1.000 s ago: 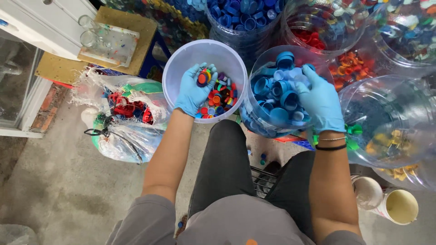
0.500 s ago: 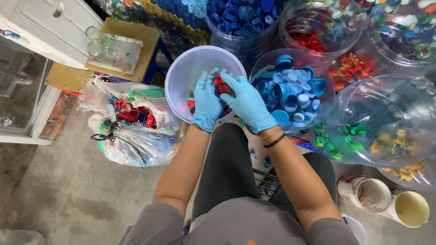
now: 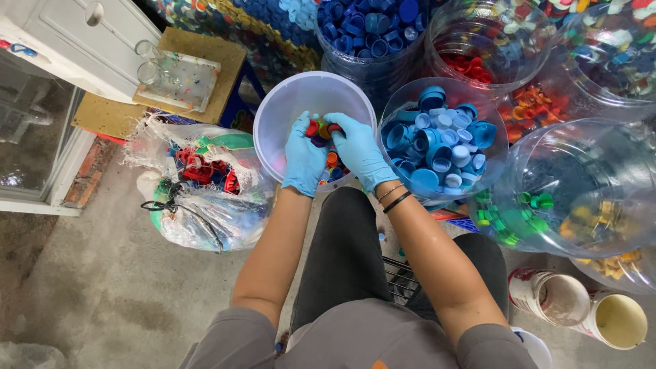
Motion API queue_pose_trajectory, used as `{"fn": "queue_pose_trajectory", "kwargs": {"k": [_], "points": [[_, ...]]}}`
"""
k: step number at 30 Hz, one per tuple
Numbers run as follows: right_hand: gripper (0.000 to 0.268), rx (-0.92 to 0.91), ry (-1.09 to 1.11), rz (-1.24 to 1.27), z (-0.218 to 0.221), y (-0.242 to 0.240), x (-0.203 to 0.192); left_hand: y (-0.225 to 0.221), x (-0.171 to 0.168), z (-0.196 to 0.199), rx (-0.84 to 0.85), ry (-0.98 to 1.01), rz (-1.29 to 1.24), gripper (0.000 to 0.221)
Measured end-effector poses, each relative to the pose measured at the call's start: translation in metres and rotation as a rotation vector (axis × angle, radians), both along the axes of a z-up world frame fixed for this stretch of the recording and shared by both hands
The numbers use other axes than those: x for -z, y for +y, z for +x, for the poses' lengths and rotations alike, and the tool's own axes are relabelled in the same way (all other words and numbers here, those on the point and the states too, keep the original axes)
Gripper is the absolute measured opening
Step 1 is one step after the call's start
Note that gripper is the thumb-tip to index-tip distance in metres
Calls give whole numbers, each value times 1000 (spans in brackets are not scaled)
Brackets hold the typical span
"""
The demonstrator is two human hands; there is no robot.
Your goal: Sorting plastic bottle caps by color and type into different containers
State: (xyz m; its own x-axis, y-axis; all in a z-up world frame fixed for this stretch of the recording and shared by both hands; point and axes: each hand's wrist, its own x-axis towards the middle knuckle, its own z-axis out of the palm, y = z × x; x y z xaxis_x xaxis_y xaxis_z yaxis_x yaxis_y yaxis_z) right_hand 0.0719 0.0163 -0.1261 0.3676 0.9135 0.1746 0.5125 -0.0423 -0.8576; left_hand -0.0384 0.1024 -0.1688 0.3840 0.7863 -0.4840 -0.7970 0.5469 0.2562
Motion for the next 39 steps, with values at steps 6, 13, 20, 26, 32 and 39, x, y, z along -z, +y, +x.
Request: {"fn": "queue_pose_trajectory", "kwargs": {"k": [6,13,20,26,32,39], "points": [[32,-7,241,35,-4,-3,-15,6,26,1,-52,124,152,18],[21,3,443,65,-14,1,-25,12,33,-9,-98,-6,74,19],[40,-21,360,149,-16,-3,-33,1,-12,-9,-106,-94,-43,13],[45,-26,123,395,-26,-14,-49,-15,-48,-7,-114,-122,-127,13],[46,-41,-33,495,-21,-7,-37,-15,-47,-7,-68,-93,-100,22],[37,-11,-2,582,-22,-10,-53,-14,-50,-9,-13,-68,-41,31]]}}
